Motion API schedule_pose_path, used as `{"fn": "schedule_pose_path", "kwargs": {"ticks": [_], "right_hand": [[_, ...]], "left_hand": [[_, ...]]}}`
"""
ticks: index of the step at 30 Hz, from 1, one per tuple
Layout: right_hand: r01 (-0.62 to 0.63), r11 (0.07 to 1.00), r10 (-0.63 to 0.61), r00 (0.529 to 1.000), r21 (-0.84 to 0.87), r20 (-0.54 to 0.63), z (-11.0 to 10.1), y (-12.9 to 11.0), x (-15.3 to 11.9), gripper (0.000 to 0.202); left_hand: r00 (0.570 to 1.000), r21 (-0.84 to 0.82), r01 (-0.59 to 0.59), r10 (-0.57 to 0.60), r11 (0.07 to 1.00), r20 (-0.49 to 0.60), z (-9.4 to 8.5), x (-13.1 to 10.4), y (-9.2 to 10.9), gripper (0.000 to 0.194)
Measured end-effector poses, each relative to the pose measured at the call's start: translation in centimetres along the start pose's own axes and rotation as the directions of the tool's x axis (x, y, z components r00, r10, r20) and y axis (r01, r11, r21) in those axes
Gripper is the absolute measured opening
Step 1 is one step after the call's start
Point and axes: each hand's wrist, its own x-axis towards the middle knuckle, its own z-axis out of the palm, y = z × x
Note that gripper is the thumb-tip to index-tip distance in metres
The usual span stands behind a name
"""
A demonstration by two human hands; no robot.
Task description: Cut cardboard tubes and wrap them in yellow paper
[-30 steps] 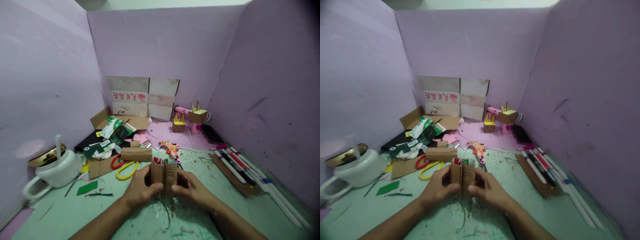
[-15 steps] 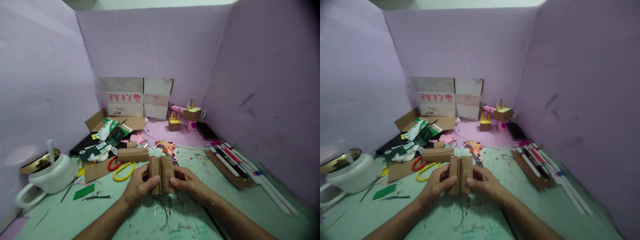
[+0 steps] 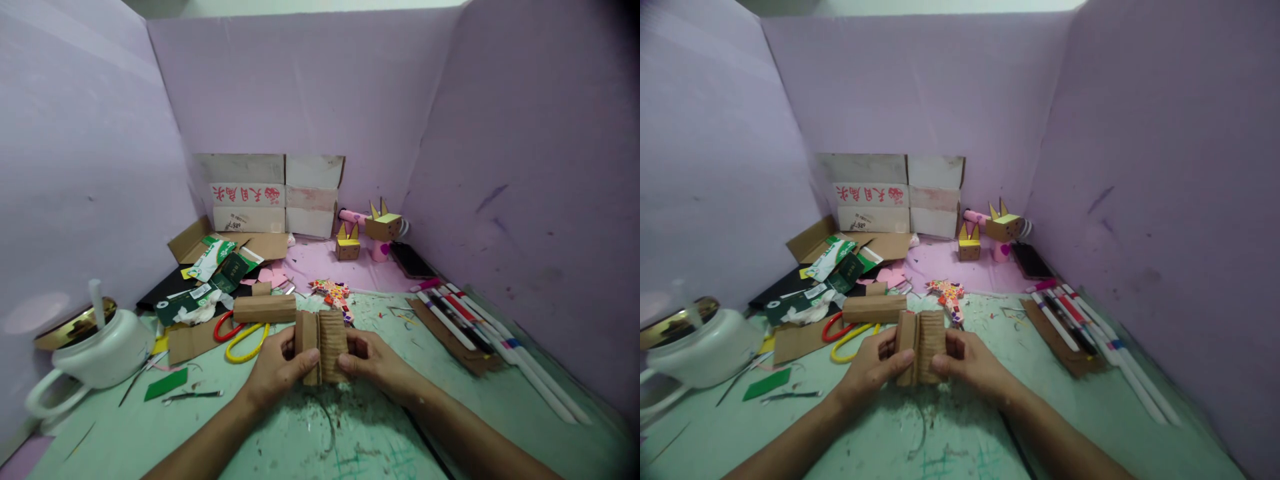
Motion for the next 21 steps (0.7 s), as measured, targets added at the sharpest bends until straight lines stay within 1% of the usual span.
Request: {"fn": "schedule_pose_path", "kwargs": {"ticks": [3,6,8,9,11,12,14,17,19,21], "right_hand": [[-0.011,1.000,0.012,0.999,0.027,-0.050,-0.1,0.0,0.1,0.048],[0.035,0.997,-0.026,0.992,0.063,-0.126,-0.4,-0.3,0.2,0.042],[0.077,0.986,-0.046,0.978,0.149,-0.201,-0.8,-0.7,0.2,0.037],[0.090,0.971,-0.032,0.968,0.222,-0.250,-1.1,-0.9,0.2,0.034],[0.097,0.919,0.043,0.938,0.381,-0.344,-1.8,-1.3,0.3,0.027],[0.100,0.891,0.087,0.919,0.442,-0.383,-2.2,-1.5,0.4,0.023],[0.117,0.853,0.146,0.882,0.509,-0.448,-2.9,-1.8,0.5,0.015],[0.142,0.835,0.175,0.848,0.532,-0.500,-3.7,-2.0,0.6,0.019],[0.154,0.826,0.186,0.832,0.542,-0.522,-3.9,-2.2,0.7,0.023],[0.163,0.821,0.193,0.823,0.547,-0.534,-4.1,-2.3,0.6,0.024]], "left_hand": [[0.999,-0.048,0.012,-0.014,0.999,-0.031,0.2,-0.1,0.1,0.050],[0.994,-0.072,0.005,-0.013,0.997,-0.107,0.2,-0.1,0.1,0.051],[0.989,-0.066,0.007,-0.016,0.998,-0.148,0.2,-0.1,0.1,0.052],[0.987,-0.060,0.014,-0.023,0.998,-0.157,0.2,-0.1,0.1,0.052],[0.987,-0.043,0.034,-0.040,0.999,-0.157,0.2,-0.1,0.2,0.053],[0.988,-0.033,0.042,-0.047,0.999,-0.149,0.2,-0.1,0.2,0.053],[0.992,-0.011,0.051,-0.052,0.999,-0.118,0.3,-0.2,0.3,0.054],[0.999,0.043,0.046,-0.045,0.998,-0.024,0.5,-0.4,0.4,0.053],[0.999,0.151,0.022,-0.029,0.988,0.044,0.5,-0.5,0.3,0.053],[0.996,0.347,-0.020,-0.010,0.938,0.085,0.7,-0.8,0.3,0.055]]}}
